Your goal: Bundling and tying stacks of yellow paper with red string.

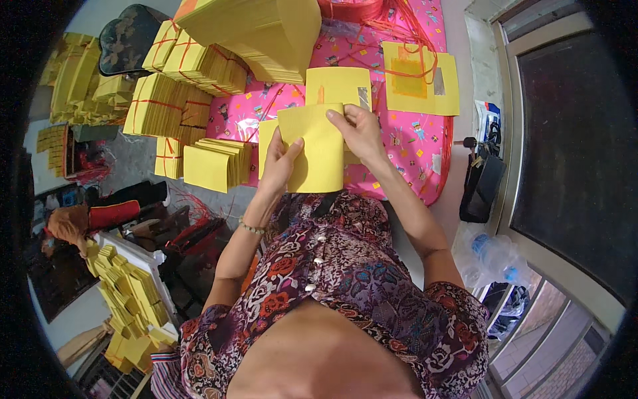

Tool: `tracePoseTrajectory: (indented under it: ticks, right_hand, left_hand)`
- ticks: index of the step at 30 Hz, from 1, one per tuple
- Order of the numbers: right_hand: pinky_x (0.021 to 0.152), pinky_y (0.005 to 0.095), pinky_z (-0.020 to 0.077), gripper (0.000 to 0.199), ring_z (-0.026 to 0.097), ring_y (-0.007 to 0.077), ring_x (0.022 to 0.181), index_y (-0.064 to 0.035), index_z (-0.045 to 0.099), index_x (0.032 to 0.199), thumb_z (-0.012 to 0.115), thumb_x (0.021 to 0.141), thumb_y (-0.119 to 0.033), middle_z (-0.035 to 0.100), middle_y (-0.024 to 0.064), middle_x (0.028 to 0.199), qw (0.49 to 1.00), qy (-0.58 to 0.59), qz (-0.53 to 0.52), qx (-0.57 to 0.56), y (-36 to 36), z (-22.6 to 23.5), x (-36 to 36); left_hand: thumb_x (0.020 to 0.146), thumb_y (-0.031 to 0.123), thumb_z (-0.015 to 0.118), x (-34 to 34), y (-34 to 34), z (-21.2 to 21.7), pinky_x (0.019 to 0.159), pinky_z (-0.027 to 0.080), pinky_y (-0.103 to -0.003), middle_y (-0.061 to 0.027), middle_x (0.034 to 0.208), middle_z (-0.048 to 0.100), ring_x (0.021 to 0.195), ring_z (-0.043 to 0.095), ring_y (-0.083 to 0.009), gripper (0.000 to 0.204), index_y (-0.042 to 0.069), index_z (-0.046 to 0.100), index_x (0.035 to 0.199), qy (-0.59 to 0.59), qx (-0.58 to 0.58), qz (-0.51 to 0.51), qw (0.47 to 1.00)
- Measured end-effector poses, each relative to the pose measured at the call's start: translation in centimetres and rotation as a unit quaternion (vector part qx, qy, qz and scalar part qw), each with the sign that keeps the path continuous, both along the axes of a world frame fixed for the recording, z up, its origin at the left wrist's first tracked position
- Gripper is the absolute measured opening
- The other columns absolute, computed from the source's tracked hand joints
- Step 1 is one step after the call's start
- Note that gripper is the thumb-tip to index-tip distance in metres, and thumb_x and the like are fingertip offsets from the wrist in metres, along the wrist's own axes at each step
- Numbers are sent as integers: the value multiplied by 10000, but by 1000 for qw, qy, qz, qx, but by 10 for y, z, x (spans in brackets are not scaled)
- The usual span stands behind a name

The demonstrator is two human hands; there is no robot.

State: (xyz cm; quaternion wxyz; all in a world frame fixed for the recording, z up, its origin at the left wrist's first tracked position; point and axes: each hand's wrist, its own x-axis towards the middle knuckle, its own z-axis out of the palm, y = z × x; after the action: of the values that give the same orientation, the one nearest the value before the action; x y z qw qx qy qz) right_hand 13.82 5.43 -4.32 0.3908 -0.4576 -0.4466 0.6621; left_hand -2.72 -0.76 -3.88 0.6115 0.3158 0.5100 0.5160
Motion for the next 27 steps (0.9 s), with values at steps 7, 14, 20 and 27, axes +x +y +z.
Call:
tracePoseTrajectory:
  ticks: [7, 14, 20, 27]
  right_hand:
    - [638, 216, 485, 211, 605, 66, 726, 44, 637, 986, 602, 912, -150, 685, 51, 850, 997, -49, 29, 50, -6, -9, -4]
    - [617, 240, 475, 271, 597, 59, 691, 36, 661, 975, 614, 906, -223, 688, 39, 781, 978, -142, 150, 27, -35, -17, -11]
    - [531, 267, 436, 296, 557, 60, 591, 31, 670, 864, 642, 877, -263, 662, 53, 670, 984, -63, 166, -31, -48, 0, -38]
    - [452, 256, 350, 332, 457, 30, 522, 41, 618, 728, 678, 856, -260, 576, -11, 571, 950, -205, 232, 31, -58, -11, -62]
  left_hand:
    - [928, 34, 493, -8, -26, -2, 893, 440, -277, -88, 1176, 562, 1061, 540, -139, 381, 21, 392, 1295, 28, 17, 36, 999]
    - [941, 45, 494, -21, -53, -2, 887, 450, -282, -88, 1197, 558, 1060, 548, -149, 397, 35, 386, 1323, -12, -28, 67, 997]
    - [940, 40, 497, -51, -60, -6, 907, 458, -295, -99, 1229, 548, 1086, 548, -157, 416, 34, 378, 1338, -41, -43, 81, 995]
    - [939, 21, 476, -78, -68, 0, 892, 483, -318, -105, 1208, 565, 1066, 576, -183, 371, 32, 418, 1305, -43, -87, 92, 991]
